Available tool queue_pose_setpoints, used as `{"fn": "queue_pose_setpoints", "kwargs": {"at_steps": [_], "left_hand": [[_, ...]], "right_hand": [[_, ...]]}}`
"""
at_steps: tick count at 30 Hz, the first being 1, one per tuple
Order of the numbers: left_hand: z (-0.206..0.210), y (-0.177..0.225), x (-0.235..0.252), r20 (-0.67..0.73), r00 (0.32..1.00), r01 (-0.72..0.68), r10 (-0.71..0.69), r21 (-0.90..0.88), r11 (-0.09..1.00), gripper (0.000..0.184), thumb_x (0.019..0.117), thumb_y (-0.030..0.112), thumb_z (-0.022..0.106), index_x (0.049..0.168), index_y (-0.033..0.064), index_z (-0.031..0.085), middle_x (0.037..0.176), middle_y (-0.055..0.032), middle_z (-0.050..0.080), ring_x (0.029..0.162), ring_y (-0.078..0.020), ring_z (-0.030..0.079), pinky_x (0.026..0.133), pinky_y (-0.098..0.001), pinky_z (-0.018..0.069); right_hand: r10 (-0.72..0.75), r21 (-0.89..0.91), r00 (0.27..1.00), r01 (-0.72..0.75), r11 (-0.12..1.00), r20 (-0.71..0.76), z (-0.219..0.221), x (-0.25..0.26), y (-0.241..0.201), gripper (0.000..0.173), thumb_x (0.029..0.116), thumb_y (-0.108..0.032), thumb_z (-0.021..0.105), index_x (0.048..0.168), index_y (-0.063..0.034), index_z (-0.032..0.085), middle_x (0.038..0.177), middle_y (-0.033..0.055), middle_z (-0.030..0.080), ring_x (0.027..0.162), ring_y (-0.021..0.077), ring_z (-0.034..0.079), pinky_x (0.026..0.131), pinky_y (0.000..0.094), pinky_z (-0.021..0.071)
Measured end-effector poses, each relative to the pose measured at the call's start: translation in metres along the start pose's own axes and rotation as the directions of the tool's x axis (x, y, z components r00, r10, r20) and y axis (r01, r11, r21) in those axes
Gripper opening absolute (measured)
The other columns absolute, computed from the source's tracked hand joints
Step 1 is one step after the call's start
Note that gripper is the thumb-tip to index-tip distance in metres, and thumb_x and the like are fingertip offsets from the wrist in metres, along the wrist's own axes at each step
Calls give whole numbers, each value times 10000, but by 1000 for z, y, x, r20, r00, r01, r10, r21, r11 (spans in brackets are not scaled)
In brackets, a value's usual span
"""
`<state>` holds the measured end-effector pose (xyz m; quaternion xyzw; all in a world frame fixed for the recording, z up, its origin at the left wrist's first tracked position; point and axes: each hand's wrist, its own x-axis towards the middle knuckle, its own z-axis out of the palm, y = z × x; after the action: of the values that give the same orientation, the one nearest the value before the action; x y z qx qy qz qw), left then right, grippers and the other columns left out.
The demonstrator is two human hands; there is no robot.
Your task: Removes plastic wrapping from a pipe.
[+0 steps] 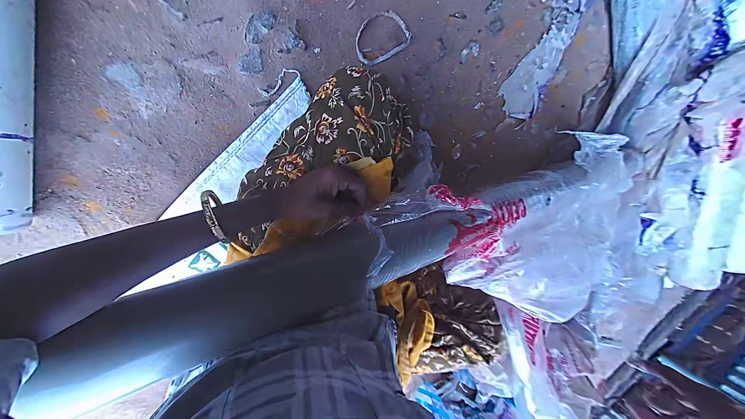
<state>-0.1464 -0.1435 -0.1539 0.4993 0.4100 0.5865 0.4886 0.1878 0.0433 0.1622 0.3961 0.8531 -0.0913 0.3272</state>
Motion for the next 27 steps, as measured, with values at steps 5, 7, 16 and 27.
{"fn": "queue_pose_setpoints", "kwargs": {"at_steps": [5, 7, 16, 27], "left_hand": [[14, 20, -3, -158, 983, 85, -91, -43, 995, 226, 1024, 76, 497, 895, 25, 675, 769, 73, 650, 658, 71, 572, 589, -103, 466], [6, 40, -1, -130, 991, 38, -13, 194, 980, 217, 1027, 134, 505, 1040, 8, 683, 915, 36, 684, 754, 32, 607, 653, -145, 507], [3, 59, 39, 549, 827, -386, -118, 708, 592, 411, 881, 297, 739, 1191, 28, 711, 1174, -165, 692, 1173, -372, 613, 1020, -586, 386], [41, 82, 73, 769, 632, -735, 99, 554, 391, 211, 966, 43, 566, 780, 37, 664, 557, -31, 546, 553, -176, 580, 732, -372, 502]], "right_hand": [[-310, 433, 898, 425, 795, -313, 79, 42, -66, 502, 979, -407, 617, 1158, 61, 654, 966, 147, 729, 858, 41, 691, 774, 158, 559], [-355, 436, 869, 483, 760, -344, 93, 72, -115, 605, 911, -573, 618, 1107, -6, 699, 898, 61, 731, 768, 44, 686, 663, 207, 567], [-427, 124, 903, 431, 894, -57, 85, 119, -207, 511, 1015, -377, 599, 755, 58, 662, 675, 211, 634, 682, 400, 679, 583, 517, 493], [-361, 564, 847, 530, 633, -391, 129, 86, -146, 296, 933, -161, 577, 663, -41, 602, 516, 55, 496, 474, 127, 504, 457, 270, 372]]}}
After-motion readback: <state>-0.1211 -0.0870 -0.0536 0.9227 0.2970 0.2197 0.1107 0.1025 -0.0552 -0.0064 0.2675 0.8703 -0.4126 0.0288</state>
